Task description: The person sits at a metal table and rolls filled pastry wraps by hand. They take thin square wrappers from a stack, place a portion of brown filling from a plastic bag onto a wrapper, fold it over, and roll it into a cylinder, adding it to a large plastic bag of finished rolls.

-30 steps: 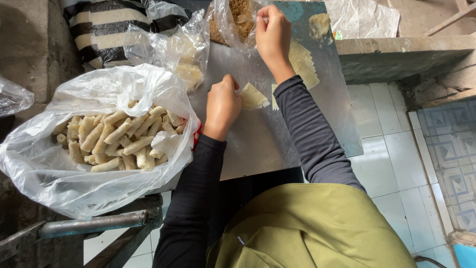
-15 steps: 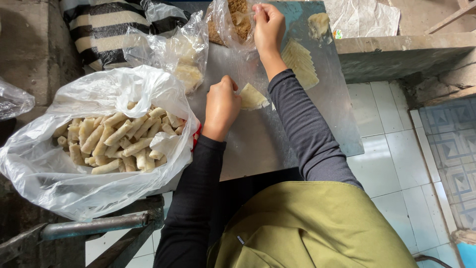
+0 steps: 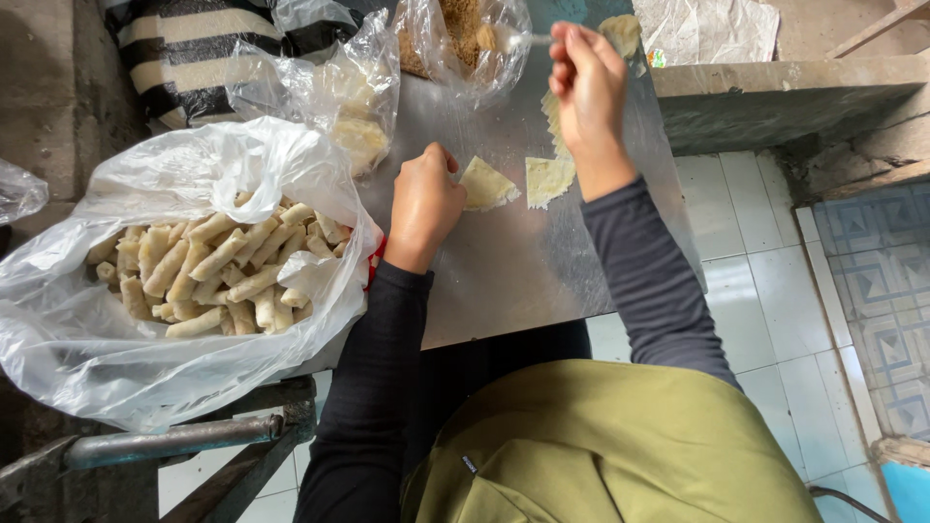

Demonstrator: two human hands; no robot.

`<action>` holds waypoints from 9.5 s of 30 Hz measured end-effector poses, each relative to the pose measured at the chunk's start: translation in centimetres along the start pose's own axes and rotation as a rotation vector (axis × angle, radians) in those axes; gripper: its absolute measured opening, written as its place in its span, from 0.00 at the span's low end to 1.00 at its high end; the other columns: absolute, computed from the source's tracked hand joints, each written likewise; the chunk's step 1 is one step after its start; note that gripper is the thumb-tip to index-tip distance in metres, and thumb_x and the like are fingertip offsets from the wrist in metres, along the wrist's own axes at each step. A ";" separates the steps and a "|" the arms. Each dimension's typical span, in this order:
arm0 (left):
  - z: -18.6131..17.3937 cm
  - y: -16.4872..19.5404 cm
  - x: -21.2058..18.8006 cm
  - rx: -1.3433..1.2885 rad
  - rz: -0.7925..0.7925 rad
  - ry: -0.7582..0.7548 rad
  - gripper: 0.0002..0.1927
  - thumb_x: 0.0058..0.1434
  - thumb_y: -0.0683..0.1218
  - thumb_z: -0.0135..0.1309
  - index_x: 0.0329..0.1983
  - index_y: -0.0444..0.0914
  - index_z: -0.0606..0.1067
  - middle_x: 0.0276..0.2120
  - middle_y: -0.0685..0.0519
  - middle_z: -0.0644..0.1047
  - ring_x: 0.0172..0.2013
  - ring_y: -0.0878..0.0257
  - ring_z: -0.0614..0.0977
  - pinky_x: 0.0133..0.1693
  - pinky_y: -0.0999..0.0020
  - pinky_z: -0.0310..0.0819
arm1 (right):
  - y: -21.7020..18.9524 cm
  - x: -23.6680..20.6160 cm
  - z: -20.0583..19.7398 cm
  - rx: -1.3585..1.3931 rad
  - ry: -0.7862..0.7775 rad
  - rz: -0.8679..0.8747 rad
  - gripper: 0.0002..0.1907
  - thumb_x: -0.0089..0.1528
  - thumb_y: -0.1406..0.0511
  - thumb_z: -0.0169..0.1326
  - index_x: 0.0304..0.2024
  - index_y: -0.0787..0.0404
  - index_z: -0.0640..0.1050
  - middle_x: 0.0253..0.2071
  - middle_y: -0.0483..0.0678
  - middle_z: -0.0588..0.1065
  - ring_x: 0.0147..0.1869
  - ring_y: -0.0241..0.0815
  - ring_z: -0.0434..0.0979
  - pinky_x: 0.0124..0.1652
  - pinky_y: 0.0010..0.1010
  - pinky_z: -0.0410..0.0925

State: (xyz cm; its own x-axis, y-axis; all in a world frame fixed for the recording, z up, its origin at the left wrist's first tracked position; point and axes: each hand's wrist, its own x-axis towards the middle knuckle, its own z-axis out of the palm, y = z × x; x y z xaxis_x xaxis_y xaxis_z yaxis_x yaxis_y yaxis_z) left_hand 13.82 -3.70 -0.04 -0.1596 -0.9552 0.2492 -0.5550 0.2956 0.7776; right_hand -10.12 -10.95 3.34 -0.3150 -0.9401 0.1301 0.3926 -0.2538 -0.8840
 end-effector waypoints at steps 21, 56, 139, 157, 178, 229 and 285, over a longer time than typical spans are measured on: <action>-0.4 0.4 0.3 -0.020 -0.028 0.007 0.09 0.50 0.37 0.56 0.36 0.33 0.76 0.28 0.42 0.81 0.33 0.46 0.84 0.37 0.57 0.77 | -1.6 -16.3 -1.3 -0.831 -0.426 -0.540 0.12 0.67 0.80 0.54 0.48 0.63 0.80 0.43 0.47 0.76 0.43 0.36 0.78 0.45 0.25 0.73; 0.0 1.9 0.0 -0.032 0.022 0.008 0.13 0.49 0.37 0.59 0.39 0.32 0.77 0.29 0.45 0.82 0.32 0.49 0.85 0.37 0.59 0.78 | -1.7 -12.8 0.6 -1.470 -0.447 -0.418 0.12 0.58 0.65 0.64 0.39 0.62 0.76 0.42 0.53 0.71 0.50 0.55 0.73 0.49 0.45 0.65; 1.0 1.8 -0.3 0.212 0.004 0.087 0.09 0.48 0.51 0.68 0.29 0.43 0.83 0.31 0.52 0.77 0.40 0.52 0.77 0.41 0.54 0.61 | 2.2 -9.5 -0.3 -1.101 -0.429 -0.320 0.10 0.55 0.65 0.70 0.31 0.61 0.80 0.39 0.50 0.69 0.45 0.49 0.70 0.44 0.37 0.67; 1.8 1.7 0.0 0.161 0.011 0.146 0.05 0.52 0.48 0.67 0.29 0.44 0.83 0.34 0.54 0.76 0.43 0.53 0.76 0.43 0.54 0.61 | 2.9 -9.4 -0.6 -1.148 -0.395 -0.475 0.08 0.58 0.63 0.69 0.33 0.57 0.81 0.45 0.46 0.66 0.54 0.48 0.66 0.56 0.43 0.60; 6.2 1.0 2.0 0.389 0.036 0.424 0.12 0.56 0.47 0.60 0.42 0.39 0.75 0.42 0.47 0.72 0.46 0.48 0.72 0.41 0.49 0.58 | 5.4 -7.6 0.4 -1.374 -0.237 -0.440 0.11 0.61 0.62 0.63 0.38 0.57 0.74 0.47 0.49 0.64 0.55 0.53 0.64 0.51 0.47 0.55; 4.4 1.3 -2.0 0.658 0.092 0.113 0.19 0.56 0.57 0.65 0.32 0.39 0.72 0.31 0.48 0.77 0.32 0.53 0.83 0.32 0.59 0.75 | 0.0 -1.5 2.6 -0.998 -0.350 -0.774 0.06 0.66 0.73 0.59 0.45 0.63 0.77 0.42 0.50 0.76 0.47 0.47 0.78 0.47 0.35 0.71; 1.2 2.7 -1.4 -0.034 0.028 0.132 0.10 0.58 0.39 0.58 0.40 0.33 0.70 0.31 0.40 0.79 0.30 0.43 0.82 0.33 0.52 0.74 | 3.2 2.5 4.9 -0.840 -0.072 -0.815 0.09 0.72 0.67 0.52 0.41 0.66 0.80 0.34 0.48 0.79 0.35 0.36 0.79 0.36 0.28 0.70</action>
State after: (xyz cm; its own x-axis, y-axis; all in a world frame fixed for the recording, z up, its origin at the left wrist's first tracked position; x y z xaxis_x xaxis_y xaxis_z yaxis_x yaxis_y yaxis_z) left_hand 11.59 -1.64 1.00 -0.0649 -0.9370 0.3432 -0.5230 0.3248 0.7880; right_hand -5.39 -15.27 3.05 -0.1495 -0.5865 0.7960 -0.6052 -0.5824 -0.5428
